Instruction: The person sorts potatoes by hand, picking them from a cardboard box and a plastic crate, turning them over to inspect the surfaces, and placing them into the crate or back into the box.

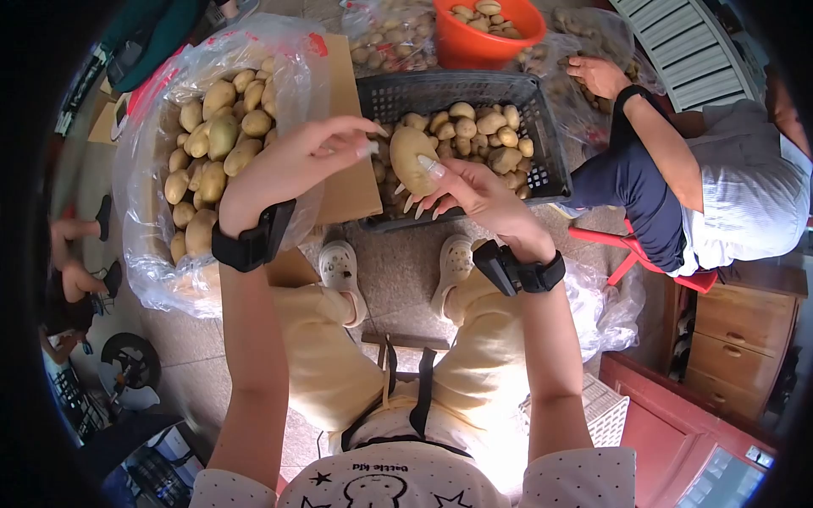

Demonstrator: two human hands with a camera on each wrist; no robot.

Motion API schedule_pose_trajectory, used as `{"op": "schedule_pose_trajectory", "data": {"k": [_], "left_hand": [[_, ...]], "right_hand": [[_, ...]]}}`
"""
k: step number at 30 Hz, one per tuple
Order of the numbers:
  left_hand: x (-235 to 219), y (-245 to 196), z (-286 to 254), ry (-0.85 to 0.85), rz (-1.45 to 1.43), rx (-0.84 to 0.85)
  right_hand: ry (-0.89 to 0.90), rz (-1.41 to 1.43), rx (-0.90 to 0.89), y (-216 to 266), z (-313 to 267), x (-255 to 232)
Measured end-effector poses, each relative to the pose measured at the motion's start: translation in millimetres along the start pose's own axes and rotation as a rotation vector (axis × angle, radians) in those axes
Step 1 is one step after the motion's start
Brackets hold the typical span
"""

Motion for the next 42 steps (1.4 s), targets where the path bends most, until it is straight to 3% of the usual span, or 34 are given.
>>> {"op": "schedule_pose_trajectory", "data": {"k": [5, 7, 11, 13, 20, 23, 25, 38, 40, 42], "left_hand": [[-3.0, -23.3, 4.6, -0.138, -0.022, 0.128], [-0.1, -25.5, 11.3, -0.151, -0.110, 0.270], [7.5, -23.6, 20.2, -0.163, -0.153, 0.287], [7.5, -18.8, 24.4, -0.255, -0.283, 0.237], [20.5, -35.1, 24.0, -0.122, -0.487, 0.259], [22.1, -34.6, 22.6, -0.091, -0.524, 0.248], [18.6, -37.4, 21.7, -0.122, -0.425, 0.342], [20.8, -27.8, 29.7, -0.086, -0.298, 0.125], [12.7, -15.5, 32.5, -0.257, -0.340, 0.082], [12.6, -18.2, 29.1, -0.242, -0.418, 0.114]], "right_hand": [[-0.025, 0.111, -0.056, 4.6, -2.9, 1.8], [-0.027, 0.090, -0.074, 8.2, -2.5, 2.8], [-0.002, 0.081, -0.109, 7.1, -1.0, 1.3], [0.031, 0.110, -0.153, 4.8, -0.6, 1.1], [0.003, 0.364, -0.244, 13.0, 3.1, 11.7], [0.058, 0.439, -0.242, 12.1, 4.0, 15.6], [0.152, 0.393, -0.230, 10.0, 6.8, 17.4], [0.106, 0.092, -0.112, 1.8, 15.4, 24.8], [0.157, 0.366, -0.182, 1.4, 15.4, 27.5], [0.201, 0.428, -0.244, 2.7, 17.0, 29.5]]}}
Point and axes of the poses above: each hand's wrist, its own z-axis towards the middle knuckle, its own x-axis out of the palm, y = z × x, the point moved 6 cm from there along z, towards the middle knuckle, and after that the axes turned 15 degrees about y, right-handed, at the moved point
